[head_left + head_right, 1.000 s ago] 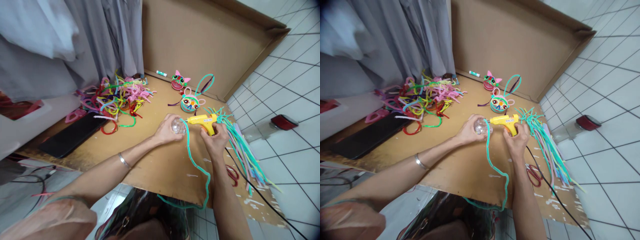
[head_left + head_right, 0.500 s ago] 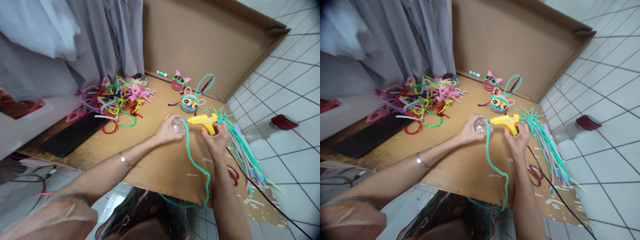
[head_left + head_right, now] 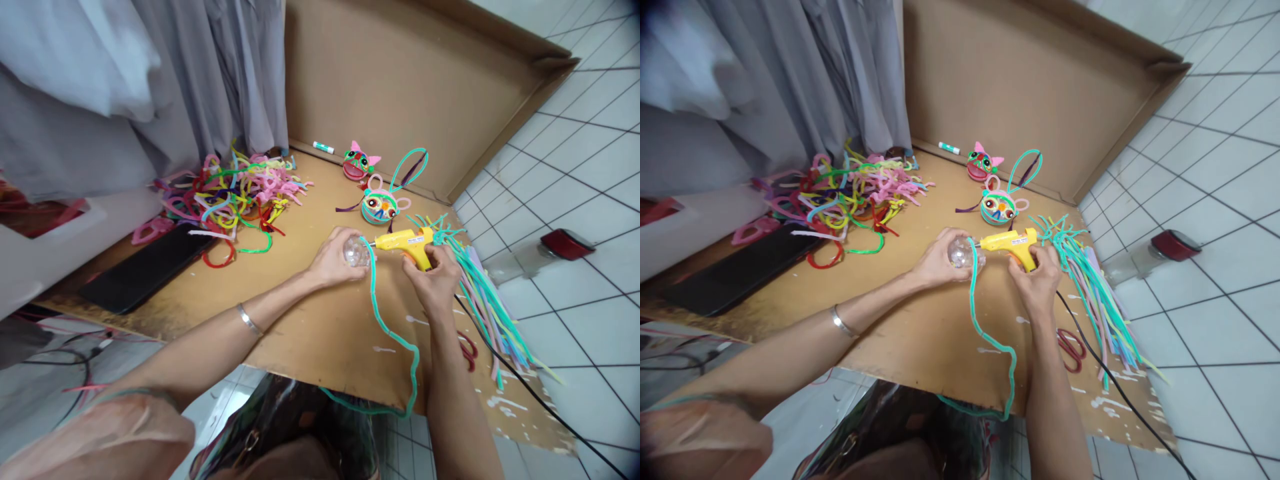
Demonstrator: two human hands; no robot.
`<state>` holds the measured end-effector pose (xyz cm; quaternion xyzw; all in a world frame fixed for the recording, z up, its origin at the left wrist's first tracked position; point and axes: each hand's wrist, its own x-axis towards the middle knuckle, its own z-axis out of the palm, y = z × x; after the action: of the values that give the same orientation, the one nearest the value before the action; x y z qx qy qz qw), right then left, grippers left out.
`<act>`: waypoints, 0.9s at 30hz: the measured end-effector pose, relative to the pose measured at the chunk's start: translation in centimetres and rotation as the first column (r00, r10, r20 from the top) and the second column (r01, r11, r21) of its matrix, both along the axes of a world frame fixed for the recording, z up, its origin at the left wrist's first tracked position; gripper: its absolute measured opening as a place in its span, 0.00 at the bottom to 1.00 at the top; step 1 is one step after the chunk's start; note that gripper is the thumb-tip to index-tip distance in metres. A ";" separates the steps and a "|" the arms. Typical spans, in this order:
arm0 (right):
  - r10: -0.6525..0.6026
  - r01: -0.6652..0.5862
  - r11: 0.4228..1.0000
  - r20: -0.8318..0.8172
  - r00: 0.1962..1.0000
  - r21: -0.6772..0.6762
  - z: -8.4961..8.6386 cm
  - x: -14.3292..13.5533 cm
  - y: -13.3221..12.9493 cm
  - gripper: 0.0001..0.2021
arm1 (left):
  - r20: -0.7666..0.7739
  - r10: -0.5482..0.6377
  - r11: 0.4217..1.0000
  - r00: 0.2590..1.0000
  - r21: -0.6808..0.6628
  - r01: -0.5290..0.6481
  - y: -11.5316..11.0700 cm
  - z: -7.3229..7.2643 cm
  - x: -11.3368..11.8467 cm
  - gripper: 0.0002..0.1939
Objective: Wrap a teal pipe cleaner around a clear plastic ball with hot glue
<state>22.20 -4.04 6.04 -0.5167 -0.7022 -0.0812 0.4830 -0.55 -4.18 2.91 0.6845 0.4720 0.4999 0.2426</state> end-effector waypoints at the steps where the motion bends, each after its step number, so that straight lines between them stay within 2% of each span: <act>1: 0.008 -0.008 1.000 0.002 1.000 -0.005 0.0 0.0 -0.1 0.10 | -0.003 0.000 1.000 1.000 -0.003 0.000 0.0 0.0 0.0 0.33; 11: -0.025 0.025 0.999 0.010 1.000 0.042 -0.3 -0.4 0.1 0.10 | -0.004 -0.014 1.000 1.000 -0.018 0.014 -0.2 0.4 -0.1 0.34; 22: 0.018 -0.017 1.000 0.007 1.000 -0.026 0.1 0.2 0.0 0.11 | 0.000 -0.005 1.000 1.000 -0.014 0.005 0.0 0.2 -0.1 0.33; 27: -0.009 0.009 1.000 -0.002 1.000 0.008 0.1 -0.2 0.1 0.10 | -0.005 -0.021 1.000 1.000 -0.003 0.021 0.0 0.1 -0.1 0.34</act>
<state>22.04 -3.94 6.09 -0.5181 -0.6990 -0.0860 0.4854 -0.65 -4.15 3.04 0.6904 0.4660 0.4948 0.2477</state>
